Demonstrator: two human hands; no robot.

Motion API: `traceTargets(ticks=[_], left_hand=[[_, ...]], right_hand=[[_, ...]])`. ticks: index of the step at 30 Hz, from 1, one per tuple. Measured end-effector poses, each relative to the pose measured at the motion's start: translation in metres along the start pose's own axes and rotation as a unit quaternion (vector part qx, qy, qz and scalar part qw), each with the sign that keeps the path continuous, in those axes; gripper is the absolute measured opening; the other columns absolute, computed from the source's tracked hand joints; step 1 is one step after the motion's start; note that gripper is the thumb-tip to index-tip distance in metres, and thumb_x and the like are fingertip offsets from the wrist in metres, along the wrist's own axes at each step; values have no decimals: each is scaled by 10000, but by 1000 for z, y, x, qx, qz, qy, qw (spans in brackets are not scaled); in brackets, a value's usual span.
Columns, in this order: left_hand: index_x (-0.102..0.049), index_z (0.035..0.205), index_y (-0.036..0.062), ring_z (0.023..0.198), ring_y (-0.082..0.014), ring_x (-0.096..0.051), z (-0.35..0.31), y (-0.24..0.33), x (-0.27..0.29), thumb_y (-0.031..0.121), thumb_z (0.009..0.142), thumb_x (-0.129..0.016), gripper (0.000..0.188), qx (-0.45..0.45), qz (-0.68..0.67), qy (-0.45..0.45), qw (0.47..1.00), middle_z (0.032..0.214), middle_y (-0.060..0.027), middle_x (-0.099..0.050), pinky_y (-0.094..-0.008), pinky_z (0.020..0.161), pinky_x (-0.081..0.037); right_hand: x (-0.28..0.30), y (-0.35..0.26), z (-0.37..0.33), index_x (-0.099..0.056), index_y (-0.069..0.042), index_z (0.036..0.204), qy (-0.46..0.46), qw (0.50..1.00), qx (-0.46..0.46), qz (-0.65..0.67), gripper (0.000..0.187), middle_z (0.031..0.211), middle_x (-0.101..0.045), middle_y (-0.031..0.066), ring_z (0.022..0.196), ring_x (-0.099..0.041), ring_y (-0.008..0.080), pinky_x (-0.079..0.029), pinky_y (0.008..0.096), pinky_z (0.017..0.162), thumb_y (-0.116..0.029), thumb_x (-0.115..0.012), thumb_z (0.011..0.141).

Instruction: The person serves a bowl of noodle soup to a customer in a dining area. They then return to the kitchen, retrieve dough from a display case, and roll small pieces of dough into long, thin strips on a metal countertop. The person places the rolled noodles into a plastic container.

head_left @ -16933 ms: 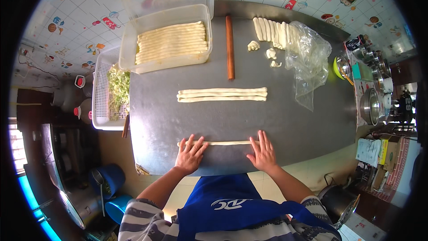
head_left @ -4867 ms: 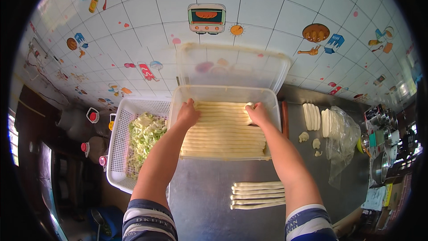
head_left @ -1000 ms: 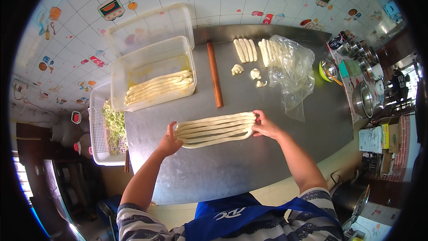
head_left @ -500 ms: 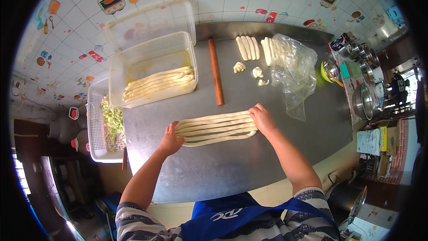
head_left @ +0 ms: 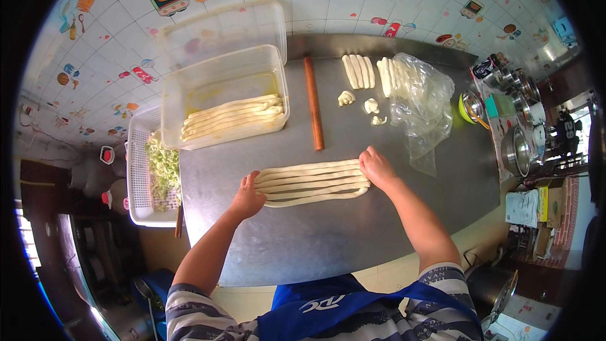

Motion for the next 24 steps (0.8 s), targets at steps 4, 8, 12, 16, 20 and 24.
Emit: traceTargets(ticks=[4,8,12,16,20,24], left_hand=[[-280,1376,68,1164,-412,-451,0,0,-2,109,751,-547,681,-17,5,5,1000,1261,-249,-399,-434,994,-415],[-276,1380,82,1164,-418,-450,-2,1,-1,112,747,-554,692,13,5,2,1000,1265,-250,-399,-437,994,-416],[-278,1382,103,1155,-421,-452,-3,-3,-1,121,743,-564,700,26,14,12,999,1268,-253,-398,-444,990,-419],[-278,1390,115,1145,-423,-455,6,-11,-7,131,747,-569,706,14,33,29,999,1259,-258,-399,-445,989,-420],[-282,1395,114,1140,-424,-457,5,-5,-3,136,752,-573,706,30,39,34,998,1243,-263,-405,-440,986,-421],[-295,1389,111,1131,-423,-465,8,2,-7,143,758,-569,689,47,39,35,998,1231,-263,-418,-436,978,-427]], right_hand=[[38,19,-30,-495,-46,833,86,992,-20,95,149,819,-523,132,744,-562,334,-468,415,644,2,-620,767],[74,61,-107,-509,-45,819,52,985,-92,138,147,787,-550,124,717,-551,292,-458,363,637,30,-621,761],[129,133,-233,-559,-45,874,81,962,-242,96,93,765,-588,115,643,-571,205,-474,311,618,-26,-633,820],[202,227,-411,-568,-57,922,217,879,-386,177,57,810,-564,-17,698,-526,104,-453,255,643,-73,-599,877],[158,231,-534,-582,-50,981,-82,892,-444,-12,132,885,-584,41,805,-537,175,-450,303,739,-123,-578,871],[95,222,-628,-595,-21,1025,-509,725,-378,-267,224,1003,-636,142,964,-593,307,-466,410,860,-138,-571,835]])
Point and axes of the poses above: each hand's wrist, its own z-axis towards the middle knuckle, its own x-axis out of the back of the hand, y = z × x, the point moved 10 cm from there along z, towards the middle knuckle
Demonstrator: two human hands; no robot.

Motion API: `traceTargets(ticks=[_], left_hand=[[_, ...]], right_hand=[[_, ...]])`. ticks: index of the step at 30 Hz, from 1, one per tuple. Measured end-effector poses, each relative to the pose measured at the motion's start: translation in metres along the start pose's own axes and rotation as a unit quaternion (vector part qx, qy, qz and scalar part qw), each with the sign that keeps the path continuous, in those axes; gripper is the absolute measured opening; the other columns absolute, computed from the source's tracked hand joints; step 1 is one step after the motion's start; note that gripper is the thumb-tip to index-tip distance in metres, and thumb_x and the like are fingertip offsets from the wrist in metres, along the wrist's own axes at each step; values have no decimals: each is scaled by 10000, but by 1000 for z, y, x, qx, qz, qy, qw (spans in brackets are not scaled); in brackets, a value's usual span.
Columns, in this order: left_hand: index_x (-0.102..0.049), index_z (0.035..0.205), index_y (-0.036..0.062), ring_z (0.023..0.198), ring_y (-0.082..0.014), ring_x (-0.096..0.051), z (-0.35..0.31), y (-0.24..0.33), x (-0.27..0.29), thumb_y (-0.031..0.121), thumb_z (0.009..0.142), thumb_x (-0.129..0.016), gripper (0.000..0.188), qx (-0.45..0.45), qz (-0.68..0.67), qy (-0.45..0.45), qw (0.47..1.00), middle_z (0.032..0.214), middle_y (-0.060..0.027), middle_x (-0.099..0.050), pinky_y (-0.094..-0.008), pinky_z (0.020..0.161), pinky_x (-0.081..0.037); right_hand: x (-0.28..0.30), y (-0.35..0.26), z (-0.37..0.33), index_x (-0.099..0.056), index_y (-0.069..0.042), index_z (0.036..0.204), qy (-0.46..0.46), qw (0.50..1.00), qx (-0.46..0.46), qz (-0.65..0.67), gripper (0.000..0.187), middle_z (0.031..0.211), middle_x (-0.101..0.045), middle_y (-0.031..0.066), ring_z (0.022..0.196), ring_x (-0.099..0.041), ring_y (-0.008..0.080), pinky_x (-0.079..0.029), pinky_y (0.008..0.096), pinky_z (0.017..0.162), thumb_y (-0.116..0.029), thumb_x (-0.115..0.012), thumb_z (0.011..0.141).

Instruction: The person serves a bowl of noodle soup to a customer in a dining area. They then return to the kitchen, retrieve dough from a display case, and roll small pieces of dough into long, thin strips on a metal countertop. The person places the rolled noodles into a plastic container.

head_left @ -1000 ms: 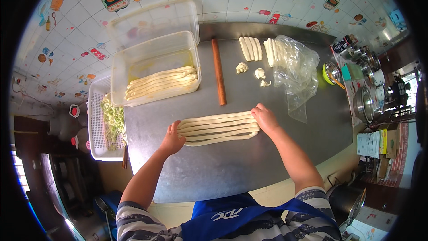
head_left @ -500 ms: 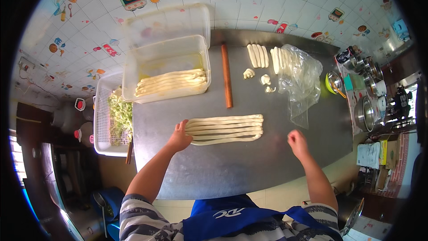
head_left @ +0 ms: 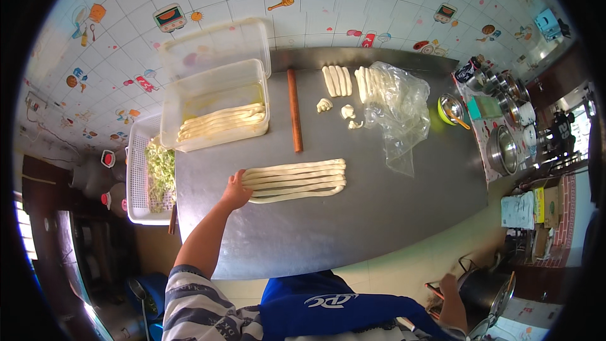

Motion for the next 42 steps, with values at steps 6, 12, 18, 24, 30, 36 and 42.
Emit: traceTargets(ticks=[6,12,18,24,30,36,42], left_hand=[[-308,1378,107,1113,-425,-485,-5,-16,3,158,772,-563,659,-1,10,25,1000,1232,-257,-425,-438,961,-439],[-325,1370,152,1087,-417,-520,-7,-8,4,226,816,-577,613,6,16,36,999,1241,-217,-443,-455,933,-453],[-369,1326,162,1037,-412,-551,-12,-8,8,264,881,-555,493,30,1,68,997,1243,-180,-457,-473,884,-471],[-461,1202,123,963,-396,-581,-7,-11,11,257,911,-525,326,4,-40,158,987,1113,-175,-544,-470,824,-482],[-527,1119,95,917,-354,-605,-2,-5,16,256,919,-526,257,-8,-94,168,981,1077,-164,-580,-444,802,-492],[-558,1090,78,908,-347,-610,11,-20,19,254,905,-558,255,-38,-128,151,979,1004,-177,-622,-429,793,-492],[-581,1050,72,886,-362,-607,10,2,24,220,876,-597,229,-31,-154,98,983,991,-187,-623,-414,772,-498]], right_hand=[[278,-93,-9,-586,-52,1018,397,790,108,455,295,885,-613,125,830,-599,296,-487,399,751,-3,-632,731],[437,-283,-6,-536,-29,1185,340,718,234,561,408,940,-638,183,848,-635,292,-501,381,755,-278,-632,876],[519,-363,-16,-439,-47,1317,406,774,126,469,554,1107,-515,239,1035,-532,378,-462,426,884,-399,-543,902],[513,-361,-12,-519,-30,1066,504,691,115,506,372,1036,-530,192,935,-547,368,-471,425,793,-316,-635,859],[511,-362,-8,-516,-42,1080,485,661,134,557,340,942,-597,181,850,-585,361,-476,427,759,-288,-626,874],[517,-370,3,-556,-30,1089,384,660,179,620,313,880,-641,188,796,-625,343,-483,406,725,-300,-549,931],[510,-362,3,-556,-16,980,426,621,174,635,269,694,-544,63,636,-511,179,-435,317,624,-282,-540,950]])
Point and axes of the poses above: each hand's wrist, its own z-axis towards the middle knuckle, its own x-axis out of the back of the hand, y = z × x, the point moved 10 cm from there along z, towards the middle knuckle
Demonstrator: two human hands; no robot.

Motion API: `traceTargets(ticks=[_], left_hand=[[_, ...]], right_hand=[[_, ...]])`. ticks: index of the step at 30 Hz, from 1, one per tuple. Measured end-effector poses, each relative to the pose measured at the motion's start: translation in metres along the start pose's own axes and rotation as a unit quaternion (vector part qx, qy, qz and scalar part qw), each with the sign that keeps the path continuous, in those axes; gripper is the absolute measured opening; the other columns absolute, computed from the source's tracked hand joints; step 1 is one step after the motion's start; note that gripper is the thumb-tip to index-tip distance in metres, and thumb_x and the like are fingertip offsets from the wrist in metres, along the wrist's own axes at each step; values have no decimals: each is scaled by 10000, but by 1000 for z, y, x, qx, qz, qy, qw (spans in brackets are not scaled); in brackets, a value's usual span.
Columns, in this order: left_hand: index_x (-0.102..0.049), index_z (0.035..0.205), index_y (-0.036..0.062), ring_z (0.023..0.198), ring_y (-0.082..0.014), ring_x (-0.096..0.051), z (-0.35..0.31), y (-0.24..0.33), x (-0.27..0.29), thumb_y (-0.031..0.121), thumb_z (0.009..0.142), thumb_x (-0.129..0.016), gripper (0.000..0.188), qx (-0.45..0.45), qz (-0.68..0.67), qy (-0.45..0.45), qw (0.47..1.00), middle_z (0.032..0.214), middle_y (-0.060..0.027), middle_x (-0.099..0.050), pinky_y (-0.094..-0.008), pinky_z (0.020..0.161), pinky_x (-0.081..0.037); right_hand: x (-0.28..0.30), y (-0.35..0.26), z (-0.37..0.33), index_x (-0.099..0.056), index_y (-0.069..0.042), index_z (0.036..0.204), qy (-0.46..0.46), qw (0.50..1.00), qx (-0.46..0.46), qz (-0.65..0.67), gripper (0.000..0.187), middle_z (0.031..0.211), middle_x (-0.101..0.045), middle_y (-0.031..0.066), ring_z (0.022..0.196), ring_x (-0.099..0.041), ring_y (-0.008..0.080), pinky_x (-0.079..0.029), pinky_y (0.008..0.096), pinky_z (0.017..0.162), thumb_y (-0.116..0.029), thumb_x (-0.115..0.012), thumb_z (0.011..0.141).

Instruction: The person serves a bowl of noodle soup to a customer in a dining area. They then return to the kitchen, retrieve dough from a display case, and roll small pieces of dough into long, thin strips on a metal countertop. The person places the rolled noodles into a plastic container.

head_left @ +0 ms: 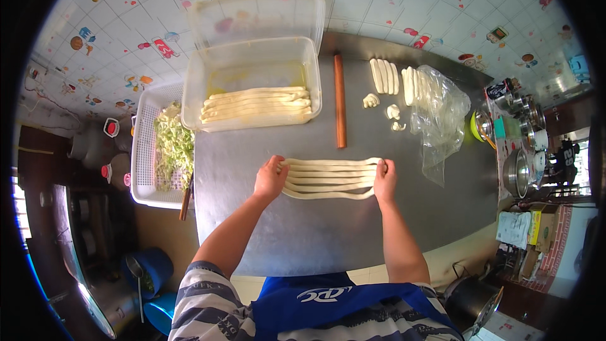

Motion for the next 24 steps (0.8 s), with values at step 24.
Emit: traceTargets(ticks=[24], left_hand=[[-566,1087,80,928,-339,-604,224,0,233,180,876,-558,234,-23,402,110,909,1166,-163,-507,-421,773,-519]], right_hand=[[-253,-323,129,-534,-38,1073,-166,900,200,-351,248,1119,-581,210,974,-601,374,-501,465,810,-235,-503,925]])
Point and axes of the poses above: each hand's wrist, its own z-axis towards the middle knuckle, its own x-axis out of the back of the hand, y = z × x, the point moved 10 cm from there along z, towards the middle knuckle
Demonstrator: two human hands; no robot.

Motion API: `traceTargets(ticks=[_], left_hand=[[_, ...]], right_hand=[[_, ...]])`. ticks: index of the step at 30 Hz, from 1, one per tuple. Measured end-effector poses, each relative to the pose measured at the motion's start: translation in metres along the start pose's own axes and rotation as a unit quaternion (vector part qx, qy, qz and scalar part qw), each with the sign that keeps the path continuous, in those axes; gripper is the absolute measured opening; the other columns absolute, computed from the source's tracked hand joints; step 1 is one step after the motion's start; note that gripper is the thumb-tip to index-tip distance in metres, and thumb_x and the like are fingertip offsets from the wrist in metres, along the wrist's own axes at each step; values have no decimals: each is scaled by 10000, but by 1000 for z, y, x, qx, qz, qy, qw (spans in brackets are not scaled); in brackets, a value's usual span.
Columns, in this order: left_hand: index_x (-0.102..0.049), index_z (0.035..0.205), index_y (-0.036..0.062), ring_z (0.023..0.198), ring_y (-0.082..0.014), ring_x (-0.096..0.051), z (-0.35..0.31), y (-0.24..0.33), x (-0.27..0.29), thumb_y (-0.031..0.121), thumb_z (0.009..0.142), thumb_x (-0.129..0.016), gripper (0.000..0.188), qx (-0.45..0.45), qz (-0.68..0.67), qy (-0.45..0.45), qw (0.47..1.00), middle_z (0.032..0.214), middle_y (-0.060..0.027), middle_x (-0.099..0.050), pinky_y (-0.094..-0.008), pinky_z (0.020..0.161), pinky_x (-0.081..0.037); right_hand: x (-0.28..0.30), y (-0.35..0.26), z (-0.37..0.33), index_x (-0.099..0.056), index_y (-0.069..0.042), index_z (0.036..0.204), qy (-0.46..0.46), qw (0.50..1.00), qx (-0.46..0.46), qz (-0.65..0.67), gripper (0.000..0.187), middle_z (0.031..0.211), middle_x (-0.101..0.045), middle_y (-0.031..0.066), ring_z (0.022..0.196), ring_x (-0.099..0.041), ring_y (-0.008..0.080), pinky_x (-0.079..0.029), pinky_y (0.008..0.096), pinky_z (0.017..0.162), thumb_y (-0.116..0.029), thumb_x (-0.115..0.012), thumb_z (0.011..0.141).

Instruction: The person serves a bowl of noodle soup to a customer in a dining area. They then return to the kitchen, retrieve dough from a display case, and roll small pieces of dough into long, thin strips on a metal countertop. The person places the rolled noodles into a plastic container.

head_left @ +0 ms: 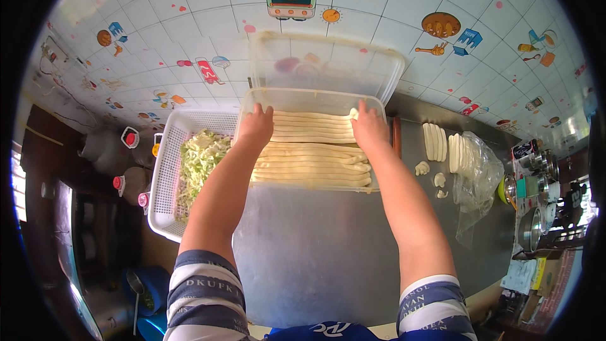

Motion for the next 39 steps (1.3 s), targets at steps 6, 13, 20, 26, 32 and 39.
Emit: traceTargets(ticks=[6,13,20,26,32,39], left_hand=[[-466,1279,107,1205,-328,-442,16,49,-42,253,908,-537,405,-124,-10,-59,990,1358,-118,-381,-446,928,-456],[-255,1449,138,1382,-277,-258,1,21,-64,277,943,-489,575,-122,29,-109,986,1529,-58,-203,-460,1048,-346],[-376,1364,53,1297,-336,-352,-20,24,-13,117,895,-497,489,-94,-103,32,990,1426,-158,-347,-470,1020,-362],[-550,1149,14,1041,-406,-490,-186,166,82,-15,736,-557,414,-324,-279,200,882,1176,-216,-510,-456,878,-423],[-561,1140,89,1185,-335,-464,-334,263,-79,158,748,-645,407,-419,-204,-42,884,1274,-162,-487,-467,951,-387],[-559,1191,87,1235,-368,-413,-353,296,-115,179,621,-618,581,-384,-129,-34,914,1322,-166,-464,-537,1018,-309]], right_hand=[[-80,41,32,-431,-71,1306,21,999,28,10,435,1168,-506,209,1027,-538,360,-463,477,855,-113,-503,879],[-97,23,18,-436,19,1303,-75,996,36,-40,423,1276,-436,167,1105,-486,332,-419,430,962,-101,-466,898],[46,57,-37,-533,-25,1230,161,879,101,437,297,1217,-549,169,1004,-602,250,-508,324,852,-135,-494,957],[27,351,-207,-601,-44,1051,274,772,-175,546,224,895,-630,33,679,-562,68,-473,211,594,-218,-473,990],[-9,618,-318,-599,-43,957,493,595,-366,518,184,812,-595,25,601,-525,88,-443,218,509,-211,-529,937],[-56,838,-297,-524,-9,1158,433,607,-474,469,379,904,-559,73,625,-560,139,-515,252,562,-279,-612,907]])
Point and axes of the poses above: each hand's wrist, its own z-axis towards the middle knuckle, its own x-axis out of the back of the hand, y = z × x, the point moved 10 cm from there along z, towards the middle knuckle
